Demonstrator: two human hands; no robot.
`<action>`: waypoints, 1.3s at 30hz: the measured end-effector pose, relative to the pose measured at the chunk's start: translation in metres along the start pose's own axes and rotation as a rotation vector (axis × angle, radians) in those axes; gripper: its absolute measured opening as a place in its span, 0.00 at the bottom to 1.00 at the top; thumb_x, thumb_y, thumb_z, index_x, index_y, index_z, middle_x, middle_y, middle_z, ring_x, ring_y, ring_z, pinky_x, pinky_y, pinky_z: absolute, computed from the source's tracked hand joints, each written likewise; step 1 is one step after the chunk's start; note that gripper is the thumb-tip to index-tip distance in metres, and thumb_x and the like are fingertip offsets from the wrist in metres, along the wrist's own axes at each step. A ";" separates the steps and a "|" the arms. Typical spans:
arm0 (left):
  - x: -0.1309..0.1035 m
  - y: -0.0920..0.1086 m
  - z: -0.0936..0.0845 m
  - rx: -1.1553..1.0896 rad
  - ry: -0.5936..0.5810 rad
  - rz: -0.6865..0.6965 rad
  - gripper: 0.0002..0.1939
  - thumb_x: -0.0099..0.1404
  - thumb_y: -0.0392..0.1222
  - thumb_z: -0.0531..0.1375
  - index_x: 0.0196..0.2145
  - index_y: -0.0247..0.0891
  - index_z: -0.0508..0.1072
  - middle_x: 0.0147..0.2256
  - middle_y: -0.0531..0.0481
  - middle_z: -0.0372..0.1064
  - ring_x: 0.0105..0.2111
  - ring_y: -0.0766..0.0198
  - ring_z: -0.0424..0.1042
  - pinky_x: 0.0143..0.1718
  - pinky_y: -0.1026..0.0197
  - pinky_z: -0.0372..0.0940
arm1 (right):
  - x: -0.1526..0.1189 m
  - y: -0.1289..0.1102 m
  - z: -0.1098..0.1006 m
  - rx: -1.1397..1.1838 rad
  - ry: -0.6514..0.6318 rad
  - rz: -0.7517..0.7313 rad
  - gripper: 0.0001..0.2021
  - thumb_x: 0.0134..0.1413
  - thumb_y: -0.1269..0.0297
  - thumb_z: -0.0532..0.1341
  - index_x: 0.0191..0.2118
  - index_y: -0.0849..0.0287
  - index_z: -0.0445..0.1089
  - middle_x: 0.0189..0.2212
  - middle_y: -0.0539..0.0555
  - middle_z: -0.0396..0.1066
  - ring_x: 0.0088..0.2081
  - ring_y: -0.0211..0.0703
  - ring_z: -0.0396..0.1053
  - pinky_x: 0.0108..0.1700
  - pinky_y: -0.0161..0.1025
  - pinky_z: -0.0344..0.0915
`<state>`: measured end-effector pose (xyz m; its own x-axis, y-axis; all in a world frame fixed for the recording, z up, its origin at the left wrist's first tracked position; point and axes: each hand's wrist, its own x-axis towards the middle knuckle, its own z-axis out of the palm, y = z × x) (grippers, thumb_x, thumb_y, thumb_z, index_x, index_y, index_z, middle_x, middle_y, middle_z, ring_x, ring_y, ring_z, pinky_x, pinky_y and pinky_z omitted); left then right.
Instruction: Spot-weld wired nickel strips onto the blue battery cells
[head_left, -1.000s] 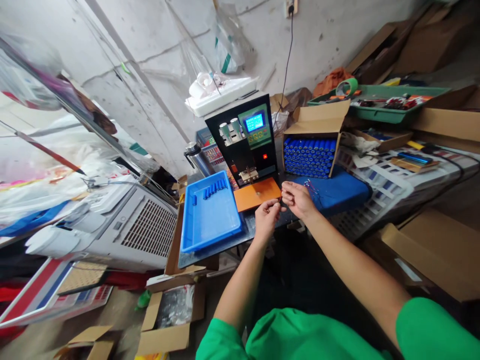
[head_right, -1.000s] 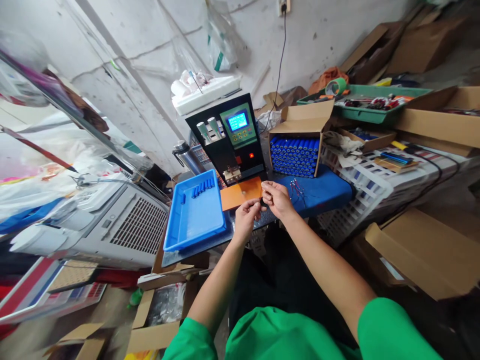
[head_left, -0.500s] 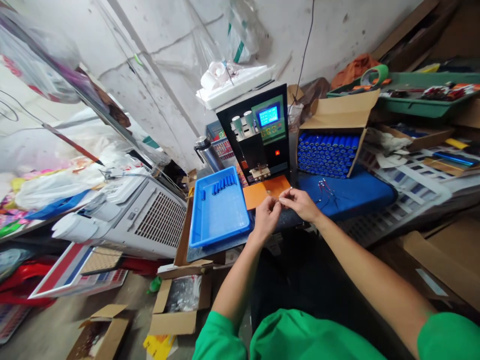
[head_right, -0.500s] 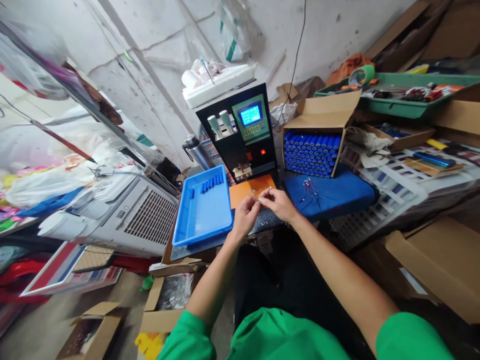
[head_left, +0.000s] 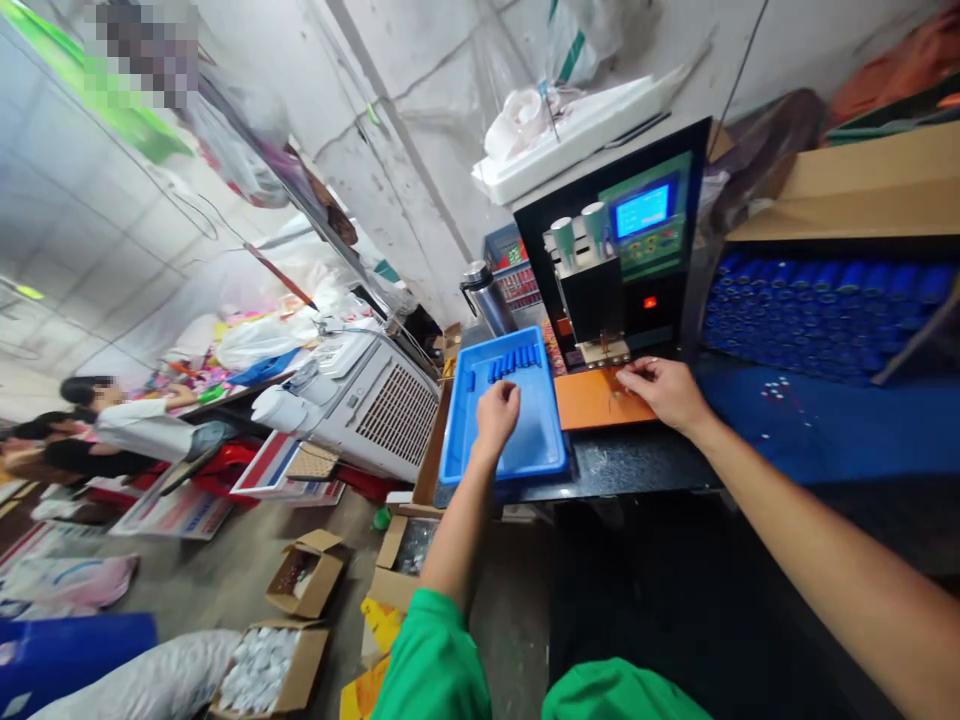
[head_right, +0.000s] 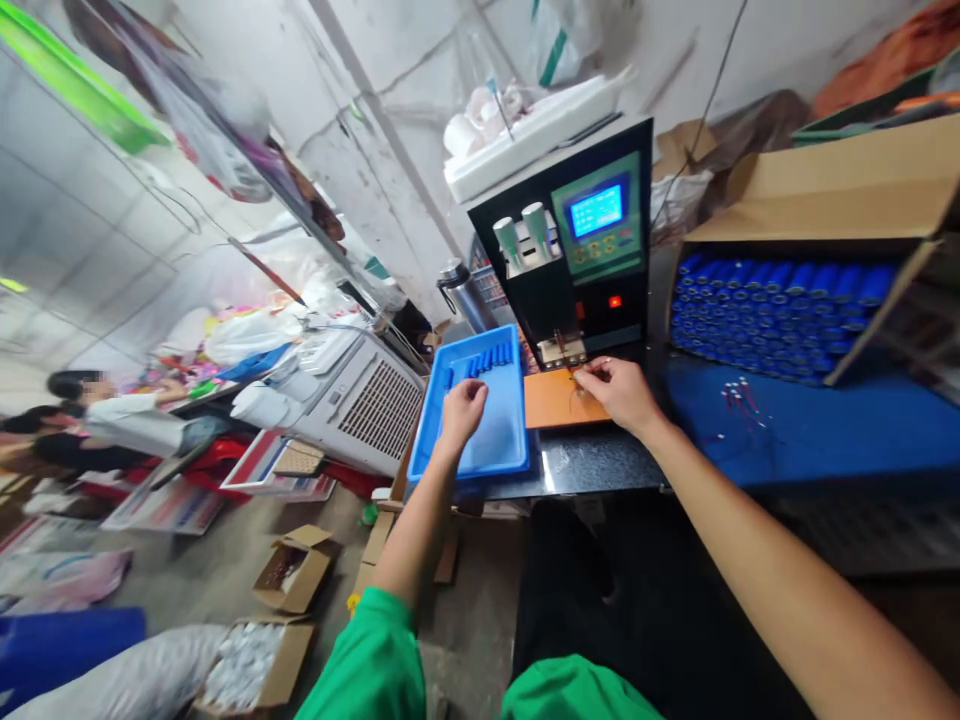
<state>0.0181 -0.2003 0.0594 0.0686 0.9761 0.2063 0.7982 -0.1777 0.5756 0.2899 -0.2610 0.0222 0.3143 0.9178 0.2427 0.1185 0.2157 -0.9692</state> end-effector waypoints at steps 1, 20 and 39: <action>0.015 -0.013 -0.008 0.135 0.002 -0.070 0.11 0.68 0.42 0.57 0.41 0.37 0.78 0.43 0.41 0.78 0.45 0.55 0.75 0.49 0.57 0.65 | 0.004 0.004 0.005 0.008 -0.011 0.014 0.18 0.45 0.47 0.68 0.27 0.60 0.75 0.25 0.55 0.75 0.29 0.45 0.71 0.35 0.41 0.67; 0.133 -0.077 0.016 0.634 -0.172 -0.404 0.19 0.65 0.39 0.58 0.52 0.32 0.75 0.52 0.29 0.73 0.54 0.46 0.72 0.53 0.53 0.66 | 0.001 0.020 0.009 0.135 0.002 0.118 0.26 0.43 0.36 0.69 0.25 0.58 0.74 0.23 0.56 0.75 0.25 0.44 0.72 0.29 0.39 0.68; 0.152 -0.079 0.045 0.505 -0.116 -0.398 0.39 0.59 0.66 0.60 0.55 0.28 0.73 0.58 0.25 0.67 0.57 0.41 0.69 0.53 0.51 0.65 | 0.006 0.019 0.011 0.113 -0.012 0.117 0.27 0.43 0.35 0.67 0.24 0.58 0.74 0.22 0.55 0.73 0.27 0.46 0.72 0.31 0.40 0.68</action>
<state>-0.0077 -0.0319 0.0101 -0.2486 0.9674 -0.0490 0.9570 0.2532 0.1417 0.2839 -0.2479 0.0043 0.3081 0.9427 0.1277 -0.0249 0.1422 -0.9895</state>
